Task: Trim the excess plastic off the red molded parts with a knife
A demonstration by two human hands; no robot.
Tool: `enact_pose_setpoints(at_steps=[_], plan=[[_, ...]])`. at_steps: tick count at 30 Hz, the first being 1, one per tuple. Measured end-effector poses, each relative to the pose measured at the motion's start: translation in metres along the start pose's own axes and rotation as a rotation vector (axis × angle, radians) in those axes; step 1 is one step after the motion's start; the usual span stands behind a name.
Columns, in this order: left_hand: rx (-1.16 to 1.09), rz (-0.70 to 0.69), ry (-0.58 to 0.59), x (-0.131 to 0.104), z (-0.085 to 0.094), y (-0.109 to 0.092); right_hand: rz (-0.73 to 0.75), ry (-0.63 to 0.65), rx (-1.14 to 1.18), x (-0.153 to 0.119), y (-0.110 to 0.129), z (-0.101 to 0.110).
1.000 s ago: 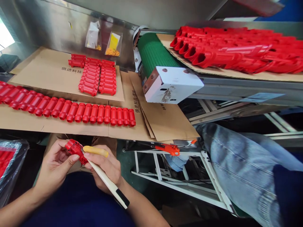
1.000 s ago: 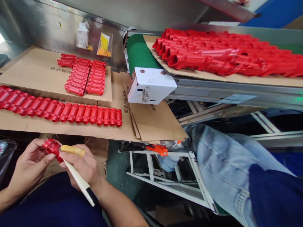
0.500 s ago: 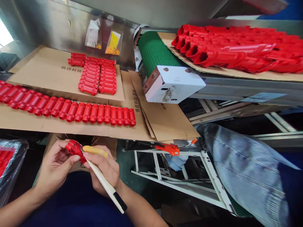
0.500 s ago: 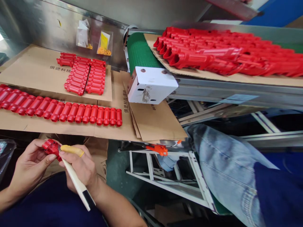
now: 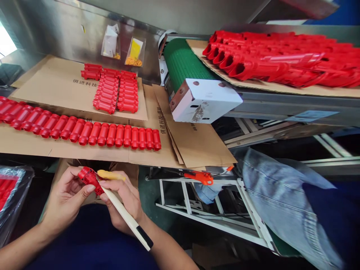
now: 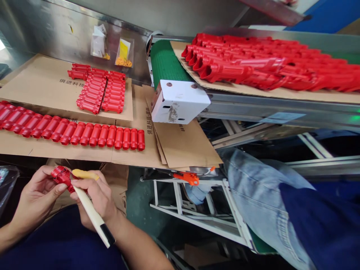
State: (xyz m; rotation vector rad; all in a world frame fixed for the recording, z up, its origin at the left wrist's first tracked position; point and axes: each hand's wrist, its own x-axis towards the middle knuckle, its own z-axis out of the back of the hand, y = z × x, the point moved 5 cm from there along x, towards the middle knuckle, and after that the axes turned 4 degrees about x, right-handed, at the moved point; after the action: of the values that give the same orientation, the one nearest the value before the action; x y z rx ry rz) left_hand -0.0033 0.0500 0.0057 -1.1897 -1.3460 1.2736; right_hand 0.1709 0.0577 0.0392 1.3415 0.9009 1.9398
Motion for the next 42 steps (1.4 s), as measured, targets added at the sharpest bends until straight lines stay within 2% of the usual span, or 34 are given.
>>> enact_pose_setpoints(at_steps=[2,4,6,9,11,14,17,19,21,23,25,28,30,35,42], plan=[[-0.020,0.020,-0.014,0.001,0.000,0.002,-0.014,0.074,0.004,0.001,-0.002,-0.001],[-0.095,0.072,-0.029,0.002,0.002,0.005,-0.026,0.085,0.053,0.001,-0.005,0.002],[-0.202,0.140,-0.023,0.003,0.002,0.009,-0.134,-0.030,0.225,0.002,-0.012,0.010],[-0.308,0.233,0.020,0.002,0.001,0.011,-0.376,-0.254,0.614,0.000,-0.026,0.025],[-0.339,0.294,0.026,0.001,-0.001,0.010,-0.486,-0.299,0.700,0.001,-0.031,0.031],[-0.349,0.472,0.029,-0.003,-0.004,0.008,-0.640,-0.231,0.520,0.003,-0.037,0.031],[-0.342,0.677,0.104,-0.007,-0.008,0.006,-0.837,-0.024,0.490,-0.001,-0.047,0.015],[-0.402,0.708,0.177,-0.008,-0.010,0.004,-0.950,0.078,0.579,-0.007,-0.051,0.002],[-0.438,0.626,0.205,-0.007,-0.008,0.002,-0.982,0.093,0.605,-0.012,-0.051,-0.004],[-0.346,0.488,0.148,-0.004,-0.001,0.002,-0.852,0.091,0.463,-0.010,-0.043,-0.001],[-0.231,0.381,0.033,-0.001,0.008,0.005,-0.571,0.083,0.187,-0.003,-0.027,0.008],[-0.271,0.343,-0.047,0.001,0.012,0.010,-0.157,0.044,-0.081,0.002,-0.001,0.018],[-0.318,0.357,-0.029,0.002,0.011,0.011,-0.026,0.036,-0.053,0.001,0.006,0.021],[-0.311,0.382,-0.057,0.000,0.007,0.006,0.043,-0.022,0.058,-0.002,0.002,0.019],[-0.283,0.316,-0.056,0.001,0.008,0.007,0.078,-0.018,0.027,0.001,0.001,0.014]])
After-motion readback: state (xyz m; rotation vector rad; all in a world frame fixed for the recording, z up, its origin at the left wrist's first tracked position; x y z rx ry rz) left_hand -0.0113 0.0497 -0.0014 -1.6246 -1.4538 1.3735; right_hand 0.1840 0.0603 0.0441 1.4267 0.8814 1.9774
